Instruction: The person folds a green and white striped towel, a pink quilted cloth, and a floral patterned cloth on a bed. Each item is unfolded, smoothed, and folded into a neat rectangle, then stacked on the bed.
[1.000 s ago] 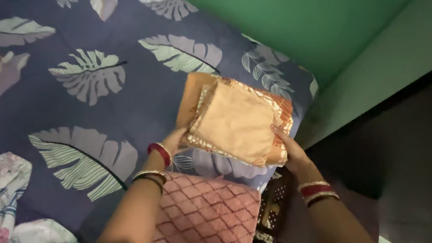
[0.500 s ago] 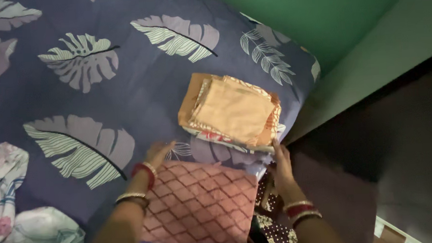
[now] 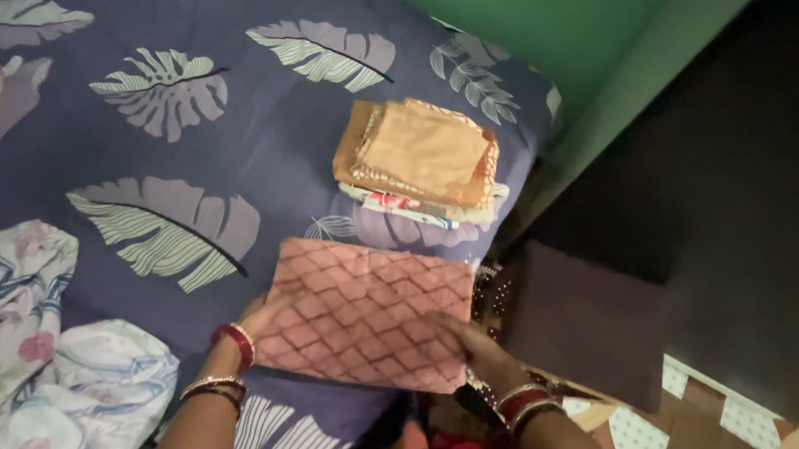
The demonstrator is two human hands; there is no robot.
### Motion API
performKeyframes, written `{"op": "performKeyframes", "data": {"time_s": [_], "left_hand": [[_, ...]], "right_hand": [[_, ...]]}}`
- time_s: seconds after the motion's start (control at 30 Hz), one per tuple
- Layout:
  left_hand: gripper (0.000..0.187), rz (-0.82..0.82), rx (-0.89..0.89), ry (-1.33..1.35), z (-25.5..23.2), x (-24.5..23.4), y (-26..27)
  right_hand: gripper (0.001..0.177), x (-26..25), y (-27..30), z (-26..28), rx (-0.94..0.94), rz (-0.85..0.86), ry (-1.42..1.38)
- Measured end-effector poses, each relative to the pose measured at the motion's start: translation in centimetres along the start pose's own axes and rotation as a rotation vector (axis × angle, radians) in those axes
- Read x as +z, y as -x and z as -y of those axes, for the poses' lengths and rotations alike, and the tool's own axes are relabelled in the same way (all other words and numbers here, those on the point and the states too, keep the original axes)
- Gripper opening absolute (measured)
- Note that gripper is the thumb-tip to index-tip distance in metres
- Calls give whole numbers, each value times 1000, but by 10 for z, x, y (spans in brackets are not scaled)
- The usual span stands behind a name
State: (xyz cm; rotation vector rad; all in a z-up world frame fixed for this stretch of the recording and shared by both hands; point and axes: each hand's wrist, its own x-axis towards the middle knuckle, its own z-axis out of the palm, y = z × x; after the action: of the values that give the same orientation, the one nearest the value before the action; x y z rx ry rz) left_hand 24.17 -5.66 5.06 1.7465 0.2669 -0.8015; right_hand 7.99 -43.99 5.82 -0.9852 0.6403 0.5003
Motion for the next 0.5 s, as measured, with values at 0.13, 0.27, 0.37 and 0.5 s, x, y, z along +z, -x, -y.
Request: {"op": "performKeyframes", "data": {"time_s": [0.13,0.27,0.37,0.5], "left_hand": [[60,100,145,28,-19,37,29],[57,195,226,16,-31,108,55],[63,277,226,-3,-40,177,63],[74,458,226,139,-64,274,56]], "right_hand": [[59,-26,52,6,-62,-18,26],[54,-59,109,27,-84,-208,59],[54,-93,158,40,-61,-333,-132],[63,-160,226,59,-347,-272,-136]]}}
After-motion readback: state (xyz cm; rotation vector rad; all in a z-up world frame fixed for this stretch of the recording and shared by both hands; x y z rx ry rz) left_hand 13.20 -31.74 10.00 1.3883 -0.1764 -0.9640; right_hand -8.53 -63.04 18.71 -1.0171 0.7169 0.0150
